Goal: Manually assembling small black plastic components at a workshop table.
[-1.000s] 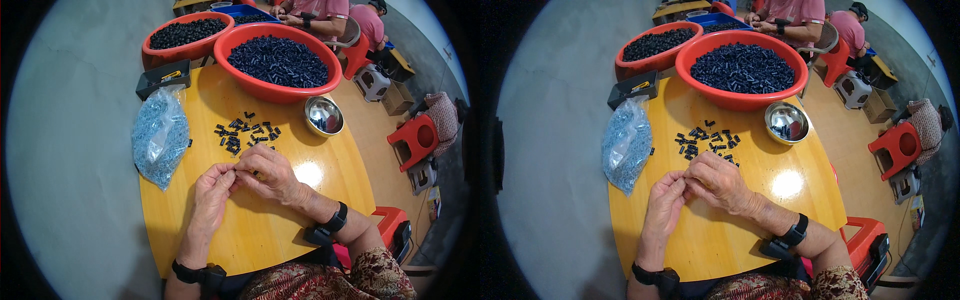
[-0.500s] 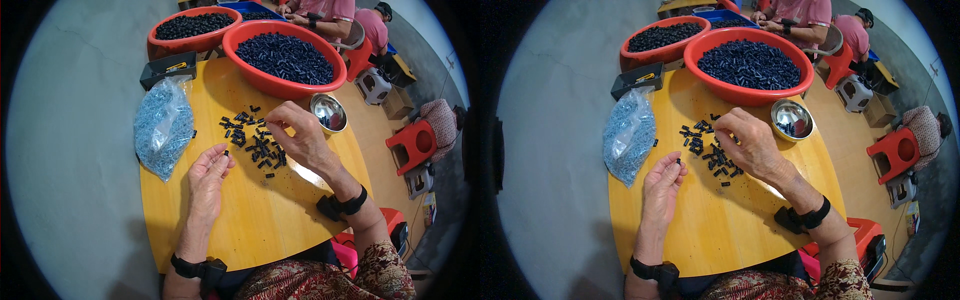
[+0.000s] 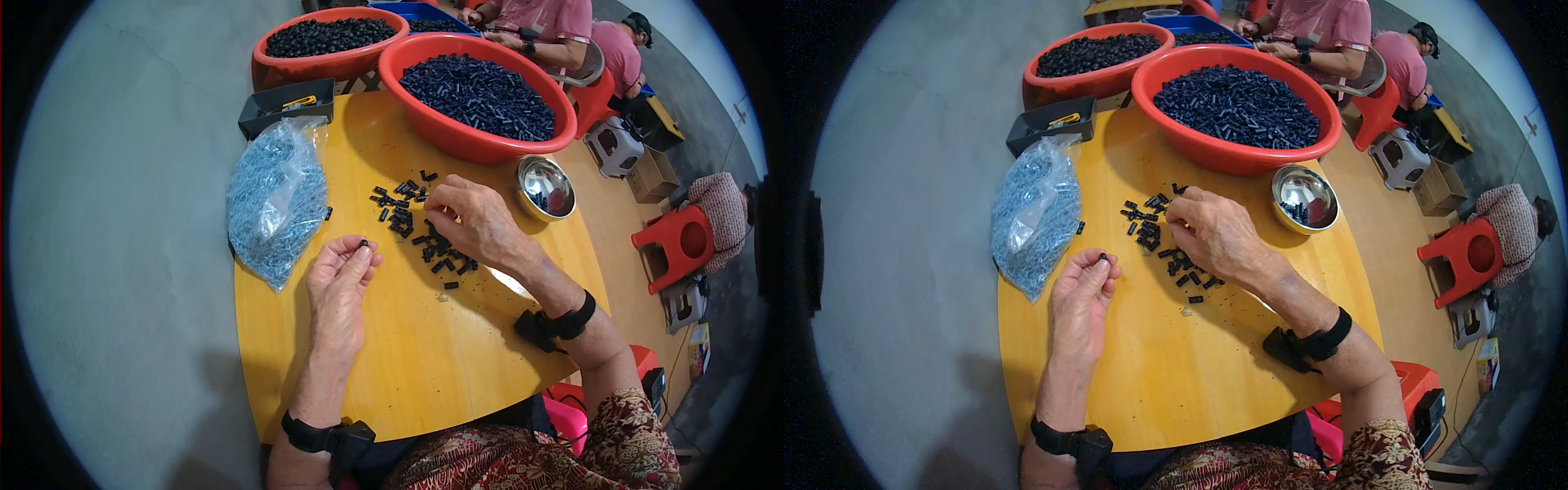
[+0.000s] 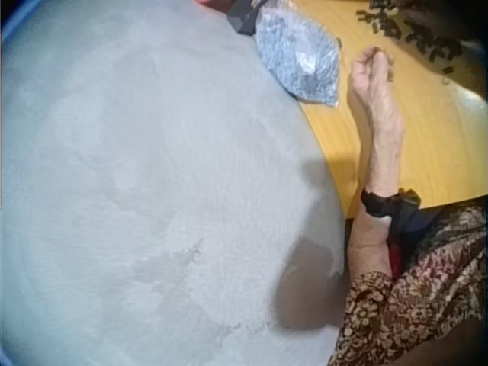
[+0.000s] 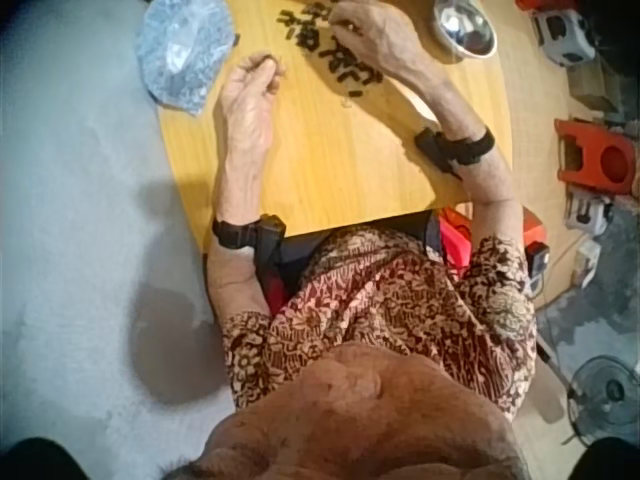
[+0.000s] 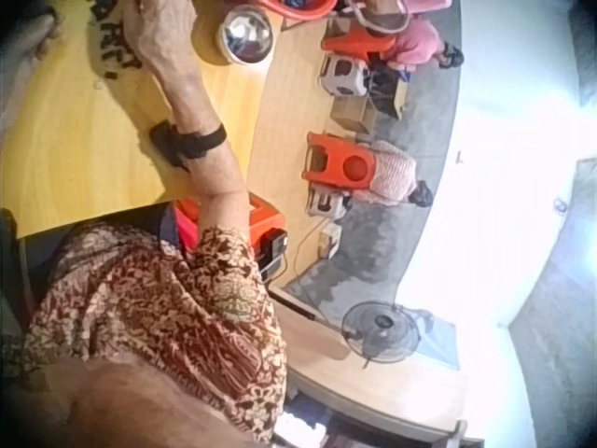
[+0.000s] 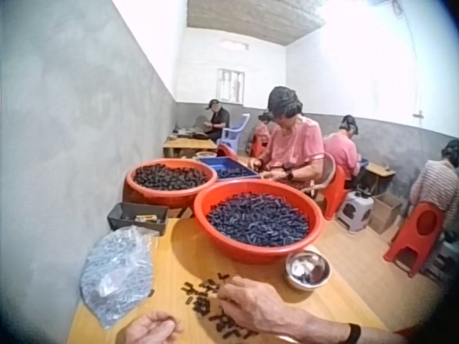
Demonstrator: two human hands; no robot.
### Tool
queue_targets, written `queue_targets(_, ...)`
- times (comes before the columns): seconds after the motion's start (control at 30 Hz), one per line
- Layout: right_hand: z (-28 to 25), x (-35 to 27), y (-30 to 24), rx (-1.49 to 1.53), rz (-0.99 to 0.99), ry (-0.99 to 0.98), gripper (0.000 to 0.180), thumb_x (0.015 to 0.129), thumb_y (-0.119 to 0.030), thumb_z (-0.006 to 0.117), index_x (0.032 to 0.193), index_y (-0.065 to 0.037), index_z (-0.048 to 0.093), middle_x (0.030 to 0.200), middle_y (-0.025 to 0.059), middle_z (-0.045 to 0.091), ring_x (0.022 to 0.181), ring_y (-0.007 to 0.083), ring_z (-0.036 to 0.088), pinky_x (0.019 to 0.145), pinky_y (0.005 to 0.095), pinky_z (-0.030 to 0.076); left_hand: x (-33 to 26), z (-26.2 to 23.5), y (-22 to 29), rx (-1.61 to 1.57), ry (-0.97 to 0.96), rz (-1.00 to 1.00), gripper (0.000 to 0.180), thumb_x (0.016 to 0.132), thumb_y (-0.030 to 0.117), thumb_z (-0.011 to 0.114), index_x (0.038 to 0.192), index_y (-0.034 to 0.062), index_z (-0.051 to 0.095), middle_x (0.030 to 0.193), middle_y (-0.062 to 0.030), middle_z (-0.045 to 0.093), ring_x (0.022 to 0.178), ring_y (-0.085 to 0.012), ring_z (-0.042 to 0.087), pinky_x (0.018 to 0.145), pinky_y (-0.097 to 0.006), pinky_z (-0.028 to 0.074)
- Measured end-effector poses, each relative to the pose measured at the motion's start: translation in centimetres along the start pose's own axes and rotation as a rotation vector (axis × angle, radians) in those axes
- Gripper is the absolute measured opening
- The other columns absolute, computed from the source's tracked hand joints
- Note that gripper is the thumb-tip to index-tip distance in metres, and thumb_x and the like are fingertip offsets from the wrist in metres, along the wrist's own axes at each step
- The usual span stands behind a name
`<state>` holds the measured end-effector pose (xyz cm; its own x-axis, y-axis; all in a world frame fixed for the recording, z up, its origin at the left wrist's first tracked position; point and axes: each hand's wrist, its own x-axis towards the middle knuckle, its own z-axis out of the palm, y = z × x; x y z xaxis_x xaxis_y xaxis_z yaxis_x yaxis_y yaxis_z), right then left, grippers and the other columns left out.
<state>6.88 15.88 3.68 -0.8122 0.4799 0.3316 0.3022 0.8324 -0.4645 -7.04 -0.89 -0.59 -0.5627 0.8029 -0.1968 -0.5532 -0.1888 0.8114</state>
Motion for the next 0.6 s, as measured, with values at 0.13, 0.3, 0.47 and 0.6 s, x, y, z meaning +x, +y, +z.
queue_targets(0.13,1.3,-0.6,-1.1,0.017,-0.108,-0.060,0.009,0.080,-0.011,0.063,0.087,-0.004,0.065,0.086,0.0117,0.059,0.085,0.0310,0.062,0.072,0.0418,0.051,0.1,0.1,0.2,-0.009,0.051,0.024,0.019,0.092,0.005,0.062,0.111,0.0046,0.057,0.102,-0.0049,0.063,0.089,-0.0100,0.059,0.082,-0.021,0.048)
queue_targets(0.3,3.1,0.0,-1.7,-0.073,-0.193,-0.074,0.010,0.079,-0.013,0.064,0.085,-0.005,0.066,0.086,0.0110,0.057,0.089,0.0288,0.060,0.075,0.0414,0.050,0.1,0.1,0.1,-0.003,0.047,0.008,0.021,0.092,0.004,0.062,0.112,0.0035,0.057,0.102,-0.0057,0.062,0.090,-0.0108,0.059,0.082,-0.021,0.048)
queue_targets(0.47,4.0,0.2,-1.3,-0.209,-0.227,-0.092,0.010,0.078,-0.013,0.061,0.078,-0.003,0.063,0.085,0.0120,0.058,0.088,0.0297,0.059,0.077,0.0418,0.049,0.1,0.3,0.0,-0.005,0.040,-0.009,0.020,0.092,0.005,0.062,0.111,0.0034,0.058,0.102,-0.0062,0.063,0.090,-0.0111,0.060,0.082,-0.021,0.048)
queue_targets(0.6,4.1,0.3,-1.4,-0.218,-0.245,-0.089,0.010,0.078,-0.013,0.060,0.076,-0.003,0.062,0.085,0.0120,0.057,0.088,0.0293,0.059,0.078,0.0415,0.049,0.0,0.3,-0.1,-0.006,0.031,-0.016,0.020,0.091,0.005,0.062,0.111,0.0036,0.058,0.101,-0.0063,0.063,0.090,-0.0113,0.060,0.082,-0.021,0.048)
